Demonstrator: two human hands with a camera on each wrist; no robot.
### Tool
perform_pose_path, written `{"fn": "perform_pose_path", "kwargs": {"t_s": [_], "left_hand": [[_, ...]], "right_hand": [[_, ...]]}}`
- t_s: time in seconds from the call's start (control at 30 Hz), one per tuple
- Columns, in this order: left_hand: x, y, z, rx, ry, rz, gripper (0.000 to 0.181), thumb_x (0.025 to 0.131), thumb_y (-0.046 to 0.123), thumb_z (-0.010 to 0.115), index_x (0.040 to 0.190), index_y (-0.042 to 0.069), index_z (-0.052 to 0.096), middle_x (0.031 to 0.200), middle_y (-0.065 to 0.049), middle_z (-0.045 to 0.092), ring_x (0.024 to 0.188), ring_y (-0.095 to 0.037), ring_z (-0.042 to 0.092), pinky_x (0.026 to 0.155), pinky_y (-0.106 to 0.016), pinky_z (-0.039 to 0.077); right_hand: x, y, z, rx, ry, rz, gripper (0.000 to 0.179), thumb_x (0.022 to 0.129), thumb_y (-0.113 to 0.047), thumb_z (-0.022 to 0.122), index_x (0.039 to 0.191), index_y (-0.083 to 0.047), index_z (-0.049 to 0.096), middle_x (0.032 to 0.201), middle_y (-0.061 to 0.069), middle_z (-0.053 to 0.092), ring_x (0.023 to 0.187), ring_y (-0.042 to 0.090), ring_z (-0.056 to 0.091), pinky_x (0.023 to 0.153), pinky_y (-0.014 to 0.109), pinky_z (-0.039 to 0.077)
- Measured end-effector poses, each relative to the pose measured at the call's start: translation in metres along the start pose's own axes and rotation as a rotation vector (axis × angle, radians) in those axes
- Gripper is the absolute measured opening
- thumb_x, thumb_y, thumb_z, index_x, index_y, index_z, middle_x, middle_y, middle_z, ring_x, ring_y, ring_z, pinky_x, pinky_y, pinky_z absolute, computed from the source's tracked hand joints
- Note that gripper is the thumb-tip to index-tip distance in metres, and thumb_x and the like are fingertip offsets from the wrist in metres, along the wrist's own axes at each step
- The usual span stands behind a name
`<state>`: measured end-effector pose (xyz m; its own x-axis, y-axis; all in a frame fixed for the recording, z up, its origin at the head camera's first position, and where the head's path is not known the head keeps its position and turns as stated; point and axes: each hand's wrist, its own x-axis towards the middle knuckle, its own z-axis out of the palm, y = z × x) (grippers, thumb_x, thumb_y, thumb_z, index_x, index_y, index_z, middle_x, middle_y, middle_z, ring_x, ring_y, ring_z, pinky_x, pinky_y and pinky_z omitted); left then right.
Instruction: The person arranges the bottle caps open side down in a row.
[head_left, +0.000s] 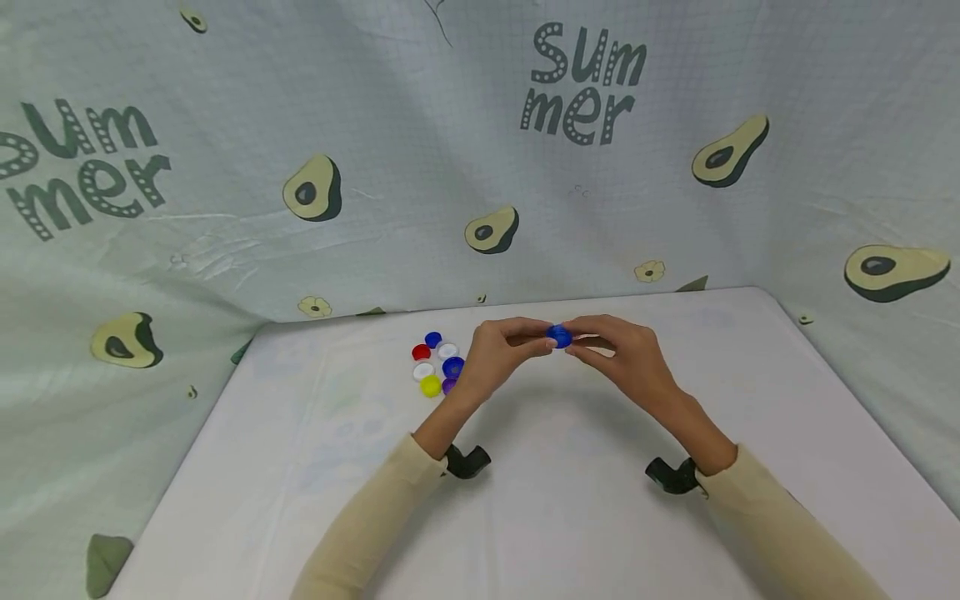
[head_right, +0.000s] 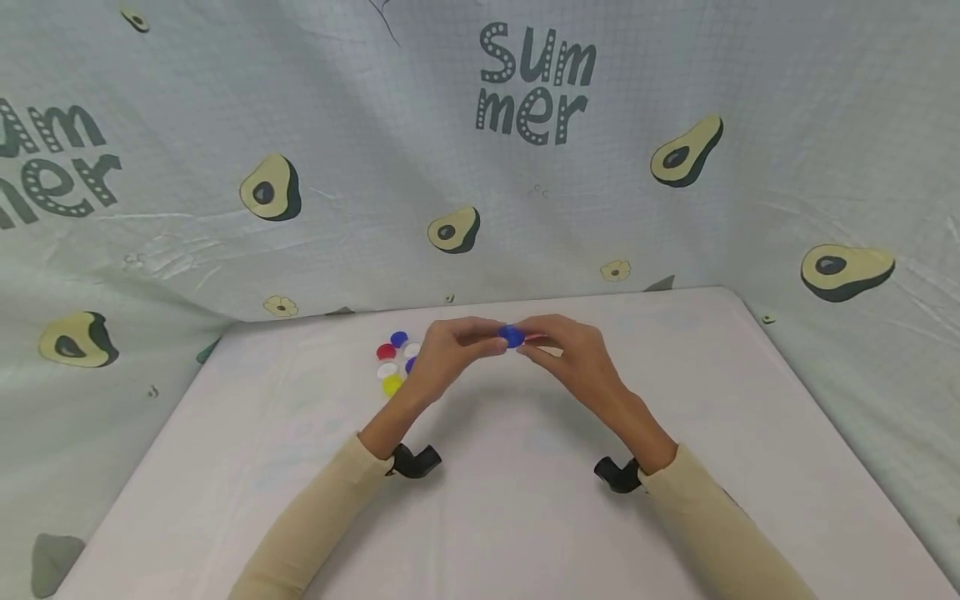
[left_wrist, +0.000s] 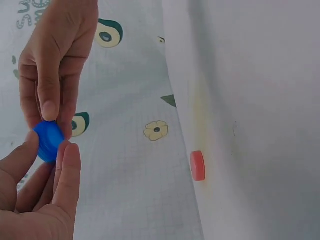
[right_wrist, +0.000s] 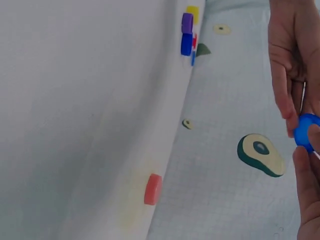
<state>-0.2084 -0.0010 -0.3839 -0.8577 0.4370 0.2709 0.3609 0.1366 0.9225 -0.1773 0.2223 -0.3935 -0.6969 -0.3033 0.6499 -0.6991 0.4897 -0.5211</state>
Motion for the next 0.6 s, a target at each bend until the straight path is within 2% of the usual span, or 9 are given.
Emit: {"fn": "perform_pose_path", "kwargs": {"t_s": [0.07, 0.2, 0.3, 0.4, 0.6], "left_hand": [[0.001, 0.000, 0.003, -0.040, -0.005, -0.004, 0.027, 0.095, 0.016, 0.074, 0.118, 0.002, 0.074, 0.111, -0.012, 0.076, 0.097, -0.021, 0.075, 0.090, -0.031, 0.058], [0.003, -0.002, 0.010, 0.027, 0.010, 0.043, 0.032, 0.098, 0.019, 0.070, 0.126, 0.005, 0.069, 0.118, -0.009, 0.074, 0.105, -0.019, 0.072, 0.092, -0.028, 0.057], [0.004, -0.002, 0.013, 0.103, 0.044, 0.116, 0.040, 0.097, 0.018, 0.071, 0.134, 0.007, 0.063, 0.128, -0.008, 0.069, 0.117, -0.020, 0.067, 0.097, -0.028, 0.054], [0.005, -0.001, 0.015, 0.134, 0.060, 0.195, 0.044, 0.093, 0.012, 0.075, 0.135, 0.005, 0.062, 0.132, -0.009, 0.067, 0.123, -0.021, 0.063, 0.102, -0.028, 0.051], [0.006, -0.002, 0.019, 0.242, 0.062, 0.318, 0.043, 0.089, 0.006, 0.078, 0.130, 0.003, 0.067, 0.128, -0.010, 0.070, 0.121, -0.020, 0.065, 0.103, -0.023, 0.048]], "right_hand": [[0.000, 0.002, -0.001, -0.020, 0.034, -0.054, 0.043, 0.077, 0.008, 0.082, 0.118, -0.004, 0.073, 0.114, 0.009, 0.073, 0.101, 0.024, 0.072, 0.085, 0.017, 0.055], [0.001, 0.004, -0.004, -0.069, 0.077, -0.098, 0.041, 0.075, 0.009, 0.083, 0.113, -0.003, 0.074, 0.109, 0.008, 0.074, 0.095, 0.023, 0.073, 0.083, 0.016, 0.055], [0.001, 0.003, -0.006, -0.103, 0.088, -0.065, 0.038, 0.077, 0.008, 0.083, 0.113, -0.002, 0.074, 0.104, 0.007, 0.075, 0.089, 0.022, 0.075, 0.083, 0.011, 0.053], [0.001, 0.002, -0.007, -0.095, 0.089, -0.012, 0.036, 0.080, 0.005, 0.081, 0.115, 0.000, 0.073, 0.102, 0.010, 0.076, 0.088, 0.025, 0.075, 0.083, 0.007, 0.050], [-0.002, 0.003, -0.004, -0.041, 0.097, 0.073, 0.033, 0.085, 0.003, 0.079, 0.118, 0.000, 0.072, 0.104, 0.013, 0.076, 0.090, 0.028, 0.075, 0.082, 0.008, 0.051]]}}
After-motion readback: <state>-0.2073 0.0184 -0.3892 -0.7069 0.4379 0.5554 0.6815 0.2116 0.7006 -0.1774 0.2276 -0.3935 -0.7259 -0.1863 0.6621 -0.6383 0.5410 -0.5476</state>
